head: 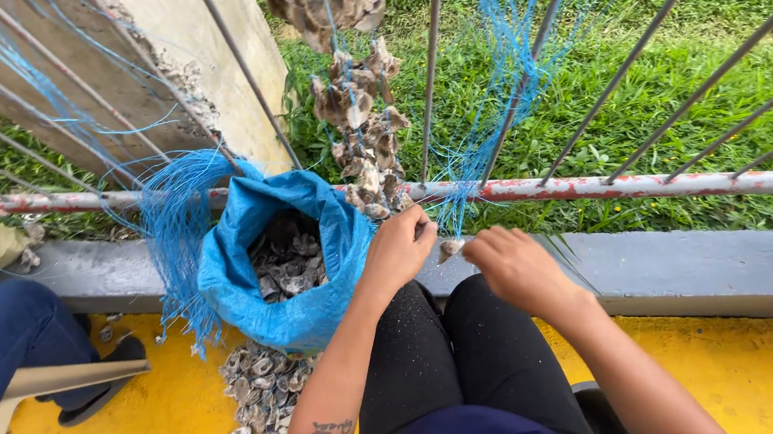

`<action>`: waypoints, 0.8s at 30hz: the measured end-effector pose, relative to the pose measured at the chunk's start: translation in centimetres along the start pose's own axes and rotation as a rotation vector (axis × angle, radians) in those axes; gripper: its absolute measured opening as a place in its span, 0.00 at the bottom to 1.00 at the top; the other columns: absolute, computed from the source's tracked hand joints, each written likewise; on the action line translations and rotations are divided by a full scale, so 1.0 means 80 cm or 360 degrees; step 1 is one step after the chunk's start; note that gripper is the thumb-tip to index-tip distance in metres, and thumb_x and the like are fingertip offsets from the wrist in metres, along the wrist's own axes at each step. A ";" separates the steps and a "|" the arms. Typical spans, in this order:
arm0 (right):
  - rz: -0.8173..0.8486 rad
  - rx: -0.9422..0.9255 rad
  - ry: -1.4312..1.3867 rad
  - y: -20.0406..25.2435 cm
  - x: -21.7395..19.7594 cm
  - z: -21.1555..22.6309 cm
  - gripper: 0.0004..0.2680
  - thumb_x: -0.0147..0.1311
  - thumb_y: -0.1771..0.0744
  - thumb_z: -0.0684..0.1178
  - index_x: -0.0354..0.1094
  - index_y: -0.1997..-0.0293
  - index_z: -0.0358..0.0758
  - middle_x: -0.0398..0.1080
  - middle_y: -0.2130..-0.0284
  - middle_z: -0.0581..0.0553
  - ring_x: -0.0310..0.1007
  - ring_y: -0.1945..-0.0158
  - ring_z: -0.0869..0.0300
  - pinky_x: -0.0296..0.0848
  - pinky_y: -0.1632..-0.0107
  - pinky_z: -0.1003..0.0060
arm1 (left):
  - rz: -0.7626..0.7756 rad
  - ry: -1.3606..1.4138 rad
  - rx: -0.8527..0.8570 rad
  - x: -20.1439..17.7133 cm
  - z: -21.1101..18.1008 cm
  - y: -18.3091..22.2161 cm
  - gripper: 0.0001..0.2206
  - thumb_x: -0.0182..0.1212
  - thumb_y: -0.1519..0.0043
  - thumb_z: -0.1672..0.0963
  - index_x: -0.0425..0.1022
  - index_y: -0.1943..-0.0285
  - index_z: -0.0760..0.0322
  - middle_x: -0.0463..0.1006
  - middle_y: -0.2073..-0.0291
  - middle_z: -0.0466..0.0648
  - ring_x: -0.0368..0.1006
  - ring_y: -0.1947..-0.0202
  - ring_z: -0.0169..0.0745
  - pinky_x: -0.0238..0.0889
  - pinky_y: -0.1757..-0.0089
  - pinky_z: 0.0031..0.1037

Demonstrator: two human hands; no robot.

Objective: Stringing oyster shells onto blue plastic netting for aquaculture.

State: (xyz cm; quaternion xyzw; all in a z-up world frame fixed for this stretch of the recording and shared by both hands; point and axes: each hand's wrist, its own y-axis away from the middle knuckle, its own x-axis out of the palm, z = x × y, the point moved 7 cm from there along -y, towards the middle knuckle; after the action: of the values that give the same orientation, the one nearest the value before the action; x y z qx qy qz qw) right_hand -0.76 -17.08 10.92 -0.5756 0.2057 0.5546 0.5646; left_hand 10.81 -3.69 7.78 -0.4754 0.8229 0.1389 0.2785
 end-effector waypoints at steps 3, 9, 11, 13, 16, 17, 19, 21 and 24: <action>0.0067 -0.0014 0.0072 -0.006 -0.002 0.014 0.05 0.56 0.37 0.43 0.68 0.60 0.41 0.69 0.68 0.46 0.71 0.59 0.51 0.68 0.57 0.54 | -0.0048 0.0042 0.0099 0.008 -0.011 0.008 0.10 0.62 0.39 0.55 0.75 0.62 0.69 0.80 0.70 0.57 0.77 0.70 0.55 0.67 0.65 0.41; -0.0221 -0.0035 0.0067 -0.024 -0.039 0.024 0.06 0.60 0.36 0.44 0.67 0.61 0.39 0.70 0.63 0.43 0.69 0.58 0.48 0.69 0.55 0.53 | 0.0004 0.0144 0.0335 0.022 -0.028 0.015 0.07 0.61 0.37 0.56 0.75 0.61 0.68 0.80 0.68 0.54 0.77 0.67 0.52 0.67 0.65 0.38; -0.0435 -0.0115 -0.0049 -0.029 -0.054 0.029 0.07 0.61 0.37 0.44 0.67 0.59 0.39 0.71 0.59 0.41 0.69 0.55 0.47 0.70 0.53 0.54 | 0.0011 0.0194 0.0415 0.021 -0.034 0.018 0.06 0.60 0.36 0.57 0.75 0.60 0.67 0.79 0.68 0.53 0.77 0.66 0.50 0.68 0.65 0.36; -0.0449 -0.0016 -0.0197 -0.029 -0.051 0.015 0.06 0.62 0.35 0.40 0.68 0.59 0.36 0.73 0.59 0.43 0.72 0.56 0.48 0.72 0.52 0.54 | 0.0108 0.0500 0.0280 0.020 -0.041 0.019 0.07 0.57 0.34 0.57 0.75 0.55 0.68 0.76 0.66 0.47 0.73 0.68 0.37 0.66 0.68 0.30; -0.0540 0.0154 -0.0427 -0.027 -0.046 -0.003 0.05 0.61 0.35 0.40 0.70 0.58 0.35 0.74 0.63 0.41 0.74 0.58 0.48 0.73 0.56 0.57 | 0.0169 0.0732 0.0142 0.019 -0.032 0.016 0.09 0.57 0.31 0.55 0.77 0.54 0.67 0.74 0.69 0.42 0.64 0.70 0.28 0.60 0.69 0.25; -0.0532 0.0139 -0.0442 -0.028 -0.046 -0.004 0.05 0.61 0.35 0.40 0.70 0.58 0.35 0.74 0.63 0.41 0.74 0.58 0.48 0.73 0.56 0.57 | 0.0150 0.0729 0.0132 0.018 -0.031 0.014 0.09 0.57 0.31 0.55 0.77 0.54 0.67 0.74 0.69 0.42 0.64 0.70 0.28 0.60 0.69 0.25; -0.0516 0.0466 -0.0665 -0.028 -0.037 -0.023 0.04 0.60 0.33 0.40 0.71 0.59 0.33 0.75 0.67 0.41 0.77 0.65 0.56 0.74 0.62 0.62 | 0.0157 0.0786 0.0170 0.013 -0.033 0.013 0.09 0.59 0.33 0.54 0.77 0.54 0.65 0.75 0.69 0.39 0.65 0.70 0.24 0.61 0.68 0.23; -0.0476 0.0530 -0.0743 -0.030 -0.031 -0.027 0.04 0.60 0.33 0.40 0.71 0.58 0.32 0.76 0.68 0.42 0.77 0.65 0.57 0.74 0.61 0.63 | 0.0158 0.0766 0.0226 0.004 -0.040 0.015 0.09 0.61 0.34 0.55 0.77 0.55 0.65 0.76 0.68 0.39 0.66 0.69 0.25 0.62 0.66 0.23; -0.0472 0.0585 -0.0865 -0.028 -0.019 -0.038 0.03 0.59 0.32 0.40 0.71 0.57 0.32 0.76 0.68 0.43 0.76 0.64 0.60 0.74 0.59 0.65 | 0.0159 0.0710 0.0319 -0.001 -0.046 0.013 0.08 0.63 0.35 0.55 0.78 0.56 0.66 0.76 0.68 0.41 0.66 0.68 0.27 0.63 0.63 0.23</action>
State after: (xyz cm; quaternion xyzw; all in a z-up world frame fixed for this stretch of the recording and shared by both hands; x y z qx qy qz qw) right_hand 1.98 -19.70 12.43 -0.3195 0.0585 0.5533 0.7671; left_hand 8.76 -4.91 10.77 -0.4231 0.8961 -0.0382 0.1286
